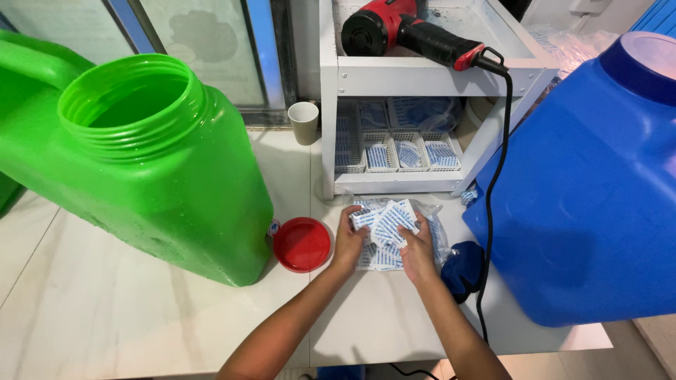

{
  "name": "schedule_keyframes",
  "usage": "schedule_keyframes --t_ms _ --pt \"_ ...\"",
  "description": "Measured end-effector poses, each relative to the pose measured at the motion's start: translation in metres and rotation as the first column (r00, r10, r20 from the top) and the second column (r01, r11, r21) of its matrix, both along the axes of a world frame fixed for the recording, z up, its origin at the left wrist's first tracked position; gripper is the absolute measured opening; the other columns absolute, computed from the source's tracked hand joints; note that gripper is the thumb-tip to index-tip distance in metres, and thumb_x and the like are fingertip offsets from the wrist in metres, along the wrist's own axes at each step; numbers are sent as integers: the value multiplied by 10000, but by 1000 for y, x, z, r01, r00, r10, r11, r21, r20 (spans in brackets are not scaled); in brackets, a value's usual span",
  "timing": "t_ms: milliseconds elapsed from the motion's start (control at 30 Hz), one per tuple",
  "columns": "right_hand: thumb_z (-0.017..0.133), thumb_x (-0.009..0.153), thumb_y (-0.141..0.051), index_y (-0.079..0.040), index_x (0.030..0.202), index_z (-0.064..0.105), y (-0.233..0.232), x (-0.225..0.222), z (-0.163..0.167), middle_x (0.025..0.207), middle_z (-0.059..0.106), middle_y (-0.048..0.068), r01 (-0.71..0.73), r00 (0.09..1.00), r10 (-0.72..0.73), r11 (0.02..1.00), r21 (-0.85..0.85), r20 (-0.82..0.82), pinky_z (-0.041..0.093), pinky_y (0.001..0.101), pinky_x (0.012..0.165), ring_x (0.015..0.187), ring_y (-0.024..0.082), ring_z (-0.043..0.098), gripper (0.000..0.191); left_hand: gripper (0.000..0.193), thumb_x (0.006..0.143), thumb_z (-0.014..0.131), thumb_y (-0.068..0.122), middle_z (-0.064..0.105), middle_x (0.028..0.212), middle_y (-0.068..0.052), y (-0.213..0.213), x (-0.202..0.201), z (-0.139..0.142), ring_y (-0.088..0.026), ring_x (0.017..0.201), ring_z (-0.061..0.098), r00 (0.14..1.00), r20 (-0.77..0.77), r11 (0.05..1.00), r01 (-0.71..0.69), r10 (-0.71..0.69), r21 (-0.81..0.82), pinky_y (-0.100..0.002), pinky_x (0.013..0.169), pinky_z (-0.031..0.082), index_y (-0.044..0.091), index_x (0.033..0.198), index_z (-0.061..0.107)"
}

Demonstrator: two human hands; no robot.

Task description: The person fills a blue plastic container with water from a tap, then moves to a green container and applies a label using a heat gun. They also sweep the floor with a squeegee and handle small packets on a counter.

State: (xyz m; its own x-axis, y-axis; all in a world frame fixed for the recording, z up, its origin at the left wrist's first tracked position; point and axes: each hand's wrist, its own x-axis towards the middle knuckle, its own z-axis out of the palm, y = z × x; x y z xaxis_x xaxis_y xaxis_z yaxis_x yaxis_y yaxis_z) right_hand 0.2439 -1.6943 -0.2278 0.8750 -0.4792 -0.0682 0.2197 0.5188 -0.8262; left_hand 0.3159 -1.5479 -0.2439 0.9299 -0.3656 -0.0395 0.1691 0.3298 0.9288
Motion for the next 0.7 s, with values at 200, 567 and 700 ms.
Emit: schedule_keyframes --t_ms 200,567,700 --pt "598 901 61 -117 1473 325 25 3 6 1315 569 104 172 984 -173 985 19 53 535 366 932 1156 194 611 658 399 988 555 96 552 1169 -16 -17 -24 15 -122 993 601 970 -216 989 -128 110 -73 -298 828 512 98 1380 485" --pt "559 907 133 -124 1573 75 23 -3 15 1389 515 176 142 988 -123 965 -219 97 488 307 1012 1220 190 568 863 386 934 556 -61 703 1045 -93 -15 -17 8 -119 873 649 999 21 999 -31 32 -44 -257 767 530 -16 1317 559" --pt "566 915 145 -129 1615 56 26 -6 23 1313 584 191 140 988 -104 922 -361 116 510 285 957 1146 189 614 908 424 940 538 -62 709 1028 -74 -6 -15 16 -104 831 641 1000 23 997 17 -16 -69 -254 743 530 1 1359 534"
